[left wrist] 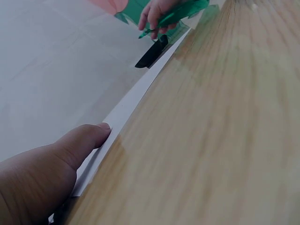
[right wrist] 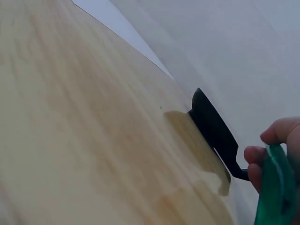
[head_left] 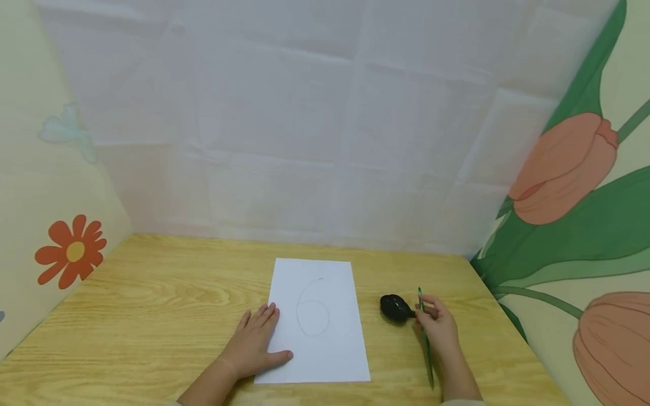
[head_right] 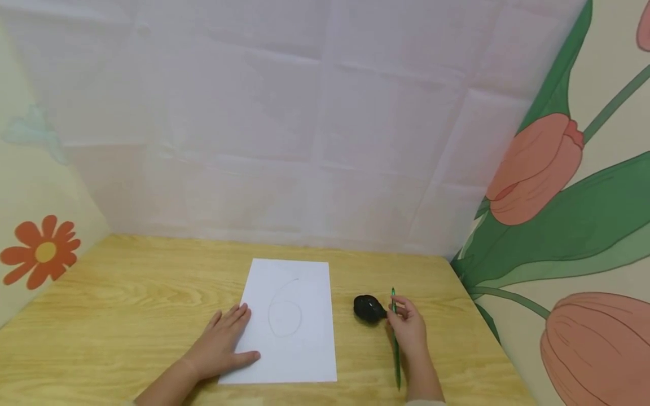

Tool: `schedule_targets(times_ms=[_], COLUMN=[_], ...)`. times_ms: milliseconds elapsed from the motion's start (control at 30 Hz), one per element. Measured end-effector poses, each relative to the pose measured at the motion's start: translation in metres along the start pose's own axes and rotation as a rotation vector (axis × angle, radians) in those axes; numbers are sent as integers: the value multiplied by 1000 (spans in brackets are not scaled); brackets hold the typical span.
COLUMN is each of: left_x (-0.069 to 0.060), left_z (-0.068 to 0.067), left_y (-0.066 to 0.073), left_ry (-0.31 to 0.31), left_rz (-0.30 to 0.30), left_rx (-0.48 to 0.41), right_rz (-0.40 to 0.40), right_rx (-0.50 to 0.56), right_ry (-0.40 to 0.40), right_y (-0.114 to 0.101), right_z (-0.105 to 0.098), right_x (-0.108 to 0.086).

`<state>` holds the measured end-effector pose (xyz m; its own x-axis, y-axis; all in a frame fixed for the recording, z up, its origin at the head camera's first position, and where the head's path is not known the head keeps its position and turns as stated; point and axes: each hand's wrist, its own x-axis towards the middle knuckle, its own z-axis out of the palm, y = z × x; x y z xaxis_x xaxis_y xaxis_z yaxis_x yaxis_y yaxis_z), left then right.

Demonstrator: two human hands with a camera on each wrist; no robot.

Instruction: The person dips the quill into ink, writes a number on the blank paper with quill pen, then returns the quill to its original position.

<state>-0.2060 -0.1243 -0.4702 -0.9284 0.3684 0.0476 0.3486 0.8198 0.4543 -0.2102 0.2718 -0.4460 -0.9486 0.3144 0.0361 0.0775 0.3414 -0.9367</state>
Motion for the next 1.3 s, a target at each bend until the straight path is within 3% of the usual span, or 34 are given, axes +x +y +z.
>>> schedule_targets(times_ms=[267, 667, 833, 1300], left_x=[1, 0, 0, 0], left_z=[-1, -1, -1, -1], left_y=[0, 0, 0, 1], left_ry=[-1, 2, -1, 6], left_rz=[2, 3, 2, 6], left_rx=[-11, -12, -12, -14], right_rz=[25, 8, 45, 50], right_rx=[-183, -361, -387, -412], right_ry=[14, 73, 92, 67], right_y=[6, 11, 13, 10], right_z=[-2, -1, 1, -1], right_x=[-4, -3, -2, -6])
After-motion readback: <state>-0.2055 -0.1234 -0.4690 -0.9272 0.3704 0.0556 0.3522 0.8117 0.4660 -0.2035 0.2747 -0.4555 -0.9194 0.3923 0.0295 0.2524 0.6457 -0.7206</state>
